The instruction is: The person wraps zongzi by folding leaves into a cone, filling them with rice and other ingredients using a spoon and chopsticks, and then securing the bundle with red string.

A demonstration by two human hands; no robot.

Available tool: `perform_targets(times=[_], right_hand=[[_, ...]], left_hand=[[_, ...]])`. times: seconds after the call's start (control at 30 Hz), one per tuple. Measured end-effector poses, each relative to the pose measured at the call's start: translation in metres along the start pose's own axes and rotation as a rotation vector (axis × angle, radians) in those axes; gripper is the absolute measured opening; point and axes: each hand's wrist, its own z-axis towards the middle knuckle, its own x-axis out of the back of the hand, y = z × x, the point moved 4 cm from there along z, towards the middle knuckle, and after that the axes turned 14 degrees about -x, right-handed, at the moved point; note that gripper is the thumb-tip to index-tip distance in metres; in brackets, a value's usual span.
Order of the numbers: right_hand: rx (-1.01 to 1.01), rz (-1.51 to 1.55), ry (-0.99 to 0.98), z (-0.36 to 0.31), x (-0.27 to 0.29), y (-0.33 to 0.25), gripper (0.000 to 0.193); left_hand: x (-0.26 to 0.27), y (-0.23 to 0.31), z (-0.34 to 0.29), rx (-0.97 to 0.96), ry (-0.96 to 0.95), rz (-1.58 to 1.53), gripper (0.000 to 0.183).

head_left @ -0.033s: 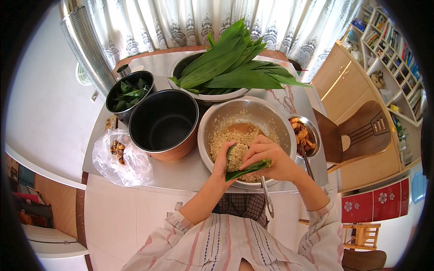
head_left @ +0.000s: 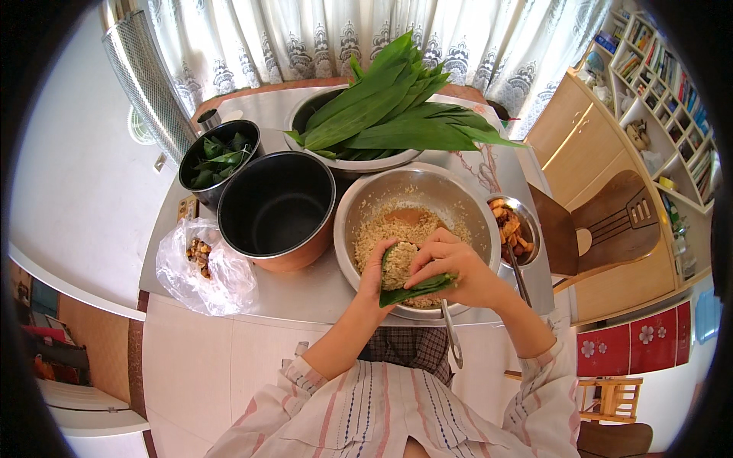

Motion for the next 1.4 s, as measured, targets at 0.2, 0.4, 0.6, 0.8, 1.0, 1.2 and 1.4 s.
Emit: perform_targets(times=[0.2,0.4,0.6,0.8,1.0,1.2,1.4], right_hand=[[0.04,-0.064,0.123,-0.021,-0.005,-0.01,0.032],[0.014,-0.185,0.272,-0.042,-0.017,-0.01,0.043],[-0.298,-0.093,0.418,-0.06,0.002,0.023,0.05],[-0.039,-0.789,0.053,-0.056,-0.013,0.057,0.027],[0.224,-1.083,-0.014,-0.054,-0.038,0.073,0.012],[0.223,-1.012,0.058,-0.058,-0.022,0.073,0.018],[0.169,-1.053,0.153,-0.057,-0.019,0.063,0.029]], left_hand=[[-0.005,0.006,-0.002,0.048,-0.064,0.025,0.035],[0.002,0.002,0.005,0.071,-0.045,-0.128,0.035],[0.014,0.014,0.009,0.031,-0.151,-0.187,0.037],[0.015,0.024,0.009,0.062,-0.148,-0.189,0.033],[0.02,0.026,0.009,0.046,0.025,-0.166,0.032],[0.022,0.028,0.011,0.05,-0.116,-0.219,0.032],[0.029,0.021,0.017,0.062,-0.003,-0.219,0.03]])
